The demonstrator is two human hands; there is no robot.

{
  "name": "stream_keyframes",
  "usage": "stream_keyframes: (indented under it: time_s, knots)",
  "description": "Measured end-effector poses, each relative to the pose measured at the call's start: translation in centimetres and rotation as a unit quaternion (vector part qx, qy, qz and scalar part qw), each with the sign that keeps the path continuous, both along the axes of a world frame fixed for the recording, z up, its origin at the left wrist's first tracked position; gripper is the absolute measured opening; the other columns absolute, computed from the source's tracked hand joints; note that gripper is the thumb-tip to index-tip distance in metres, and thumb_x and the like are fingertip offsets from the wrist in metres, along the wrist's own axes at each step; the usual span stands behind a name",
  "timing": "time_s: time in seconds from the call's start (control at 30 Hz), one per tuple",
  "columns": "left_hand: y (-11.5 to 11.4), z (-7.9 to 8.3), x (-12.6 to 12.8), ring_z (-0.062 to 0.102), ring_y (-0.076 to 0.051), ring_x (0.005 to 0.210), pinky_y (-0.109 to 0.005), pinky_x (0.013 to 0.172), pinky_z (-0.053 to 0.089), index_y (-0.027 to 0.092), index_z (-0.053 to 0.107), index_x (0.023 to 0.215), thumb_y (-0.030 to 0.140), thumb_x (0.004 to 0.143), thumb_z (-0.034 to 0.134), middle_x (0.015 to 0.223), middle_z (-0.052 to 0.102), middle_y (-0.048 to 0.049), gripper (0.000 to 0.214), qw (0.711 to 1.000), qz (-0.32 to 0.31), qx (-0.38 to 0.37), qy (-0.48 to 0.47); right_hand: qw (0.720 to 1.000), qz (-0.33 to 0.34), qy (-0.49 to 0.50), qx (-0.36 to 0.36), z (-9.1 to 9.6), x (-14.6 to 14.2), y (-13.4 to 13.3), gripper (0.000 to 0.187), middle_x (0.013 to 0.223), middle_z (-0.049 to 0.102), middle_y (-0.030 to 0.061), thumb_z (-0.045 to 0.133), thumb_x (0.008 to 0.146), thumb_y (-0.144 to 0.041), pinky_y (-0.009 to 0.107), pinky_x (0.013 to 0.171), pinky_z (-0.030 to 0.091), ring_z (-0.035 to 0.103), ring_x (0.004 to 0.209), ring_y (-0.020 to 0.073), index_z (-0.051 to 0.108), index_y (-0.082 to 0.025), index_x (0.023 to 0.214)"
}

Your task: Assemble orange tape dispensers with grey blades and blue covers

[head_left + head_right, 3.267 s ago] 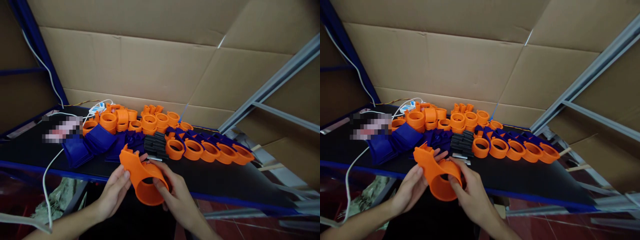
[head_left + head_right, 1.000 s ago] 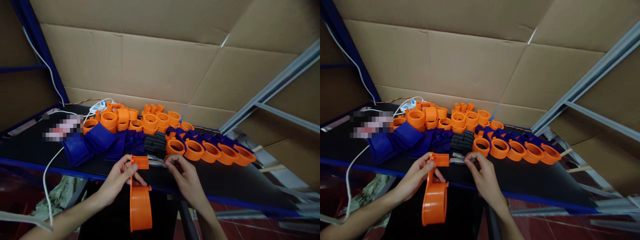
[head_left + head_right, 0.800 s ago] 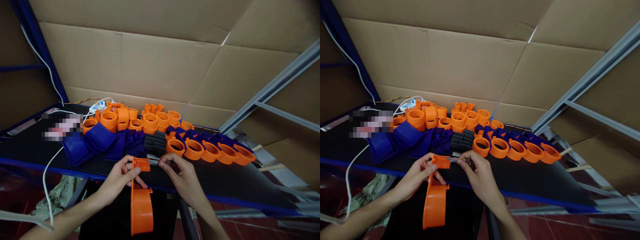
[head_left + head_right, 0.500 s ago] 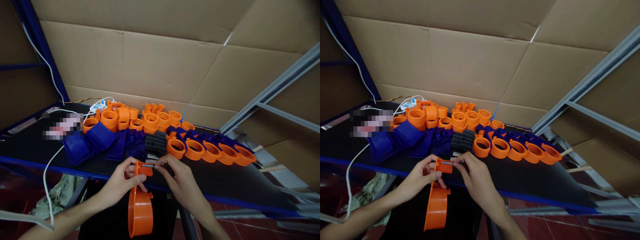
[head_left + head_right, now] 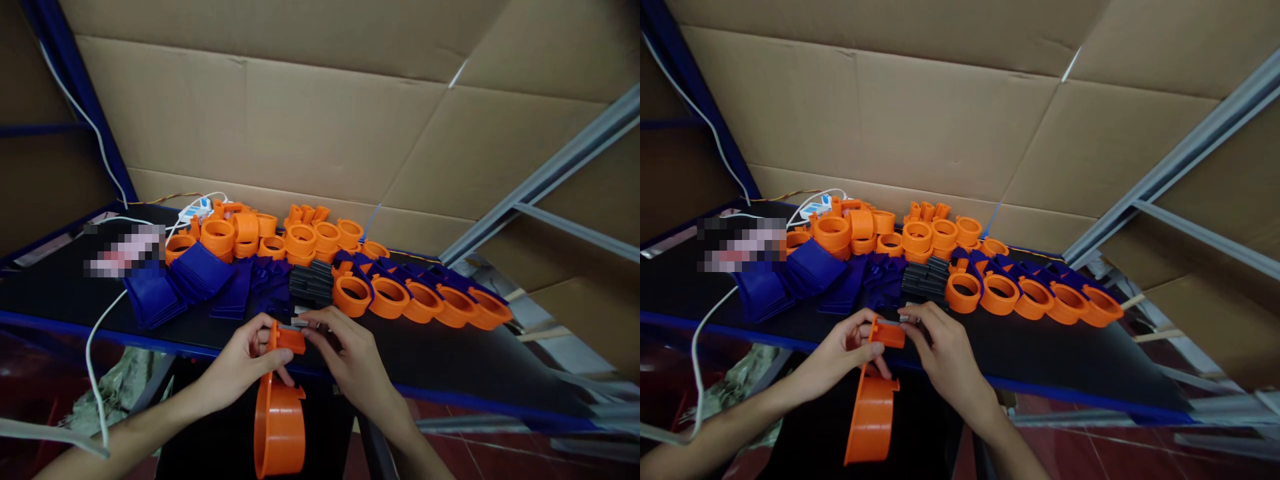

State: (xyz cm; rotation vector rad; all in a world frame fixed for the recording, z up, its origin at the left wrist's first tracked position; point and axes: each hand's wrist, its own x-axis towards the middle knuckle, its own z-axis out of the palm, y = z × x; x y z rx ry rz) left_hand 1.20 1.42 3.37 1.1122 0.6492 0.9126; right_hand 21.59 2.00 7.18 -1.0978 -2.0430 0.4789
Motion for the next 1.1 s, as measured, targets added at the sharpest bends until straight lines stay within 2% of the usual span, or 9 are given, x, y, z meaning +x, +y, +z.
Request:
stream_keyframes:
  time_s: [0.23, 0.3, 0.43, 0.57, 0.67, 0.73, 0.9, 1.1]
  knots:
    - [0.1, 0.1, -0.1, 0.074, -0.016, 0.067, -0.024, 0.064, 0.054, 0.02, 0.054, 0.1, 0.032, 0.085, 0.072, 0.093, 0.071, -0.0027, 0.026, 1.0, -0.012, -0.007, 0.004, 1.0, 0.015, 0.005, 0.0, -0.4, 0.0, 0.4, 0.008, 0.088, 0.065, 0.0026, 0.062, 0.094, -0.023, 0.025, 0.073, 0.051, 0.064, 0.079, 0.0149, 0.066, -0.021, 0.101]
    - [0.1, 0.2, -0.1, 0.074, -0.017, 0.067, -0.026, 0.066, 0.054, 0.02, 0.054, 0.101, 0.032, 0.085, 0.072, 0.093, 0.072, -0.0027, 0.027, 1.0, -0.013, -0.009, 0.002, 1.0, 0.014, -0.004, 0.01, -0.3, 0.2, 0.4, 0.012, 0.089, 0.065, 0.0026, 0.062, 0.094, -0.024, 0.025, 0.072, 0.052, 0.064, 0.079, 0.0149, 0.066, -0.022, 0.105]
    - [0.0, 0.3, -0.3, 0.075, -0.019, 0.067, -0.026, 0.066, 0.054, 0.019, 0.054, 0.103, 0.036, 0.088, 0.068, 0.081, 0.074, -0.0037, 0.026, 1.0, -0.01, -0.013, 0.006, 0.997, -0.051, -0.042, 0.045, -0.3, 1.4, 1.1, 0.024, 0.1, 0.068, 0.0038, 0.059, 0.096, -0.029, 0.027, 0.073, 0.052, 0.065, 0.08, 0.0155, 0.061, -0.023, 0.12]
    - [-0.1, 0.5, -0.3, 0.075, -0.021, 0.068, -0.024, 0.061, 0.051, 0.019, 0.054, 0.105, 0.04, 0.093, 0.06, 0.073, 0.076, -0.0056, 0.025, 1.0, 0.0, -0.024, 0.013, 0.972, -0.135, -0.182, 0.068, -0.6, 3.2, 2.3, 0.024, 0.115, 0.069, 0.0049, 0.052, 0.099, -0.03, 0.031, 0.079, 0.052, 0.068, 0.1, 0.0214, 0.062, -0.024, 0.121]
    - [-0.2, 0.5, -0.2, 0.075, -0.02, 0.067, -0.024, 0.062, 0.052, 0.019, 0.054, 0.104, 0.036, 0.092, 0.063, 0.075, 0.076, -0.0053, 0.023, 1.0, 0.009, -0.017, 0.0, 0.936, -0.165, -0.305, 0.054, -1.1, 3.8, 2.6, 0.027, 0.118, 0.07, 0.0042, 0.049, 0.1, -0.026, 0.03, 0.068, 0.052, 0.071, 0.093, 0.0225, 0.062, -0.026, 0.123]
    - [-0.3, 0.6, -0.2, 0.074, -0.019, 0.067, -0.025, 0.065, 0.053, 0.019, 0.054, 0.104, 0.033, 0.09, 0.066, 0.077, 0.076, -0.0047, 0.024, 1.0, 0.011, -0.006, -0.012, 0.92, -0.17, -0.351, 0.047, -1.4, 3.8, 2.6, 0.028, 0.116, 0.071, 0.0044, 0.047, 0.1, -0.023, 0.03, 0.065, 0.051, 0.072, 0.088, 0.0219, 0.062, -0.025, 0.124]
    - [-0.5, 0.8, -0.3, 0.073, -0.017, 0.07, -0.028, 0.074, 0.054, 0.018, 0.054, 0.107, 0.027, 0.088, 0.07, 0.081, 0.076, -0.0043, 0.026, 0.999, 0.008, 0.014, -0.032, 0.898, -0.168, -0.403, 0.051, -1.6, 3.4, 2.9, 0.031, 0.115, 0.07, 0.0054, 0.048, 0.097, -0.016, 0.029, 0.062, 0.05, 0.072, 0.087, 0.0215, 0.062, -0.022, 0.124]
    - [-0.6, 1.0, -0.3, 0.073, -0.017, 0.068, -0.026, 0.07, 0.054, 0.018, 0.054, 0.108, 0.028, 0.089, 0.069, 0.08, 0.077, -0.0049, 0.026, 0.999, 0.018, 0.015, -0.035, 0.895, -0.158, -0.41, 0.076, -2.1, 3.9, 3.6, 0.031, 0.114, 0.07, 0.0057, 0.051, 0.095, -0.015, 0.029, 0.058, 0.049, 0.071, 0.087, 0.022, 0.062, -0.022, 0.123]
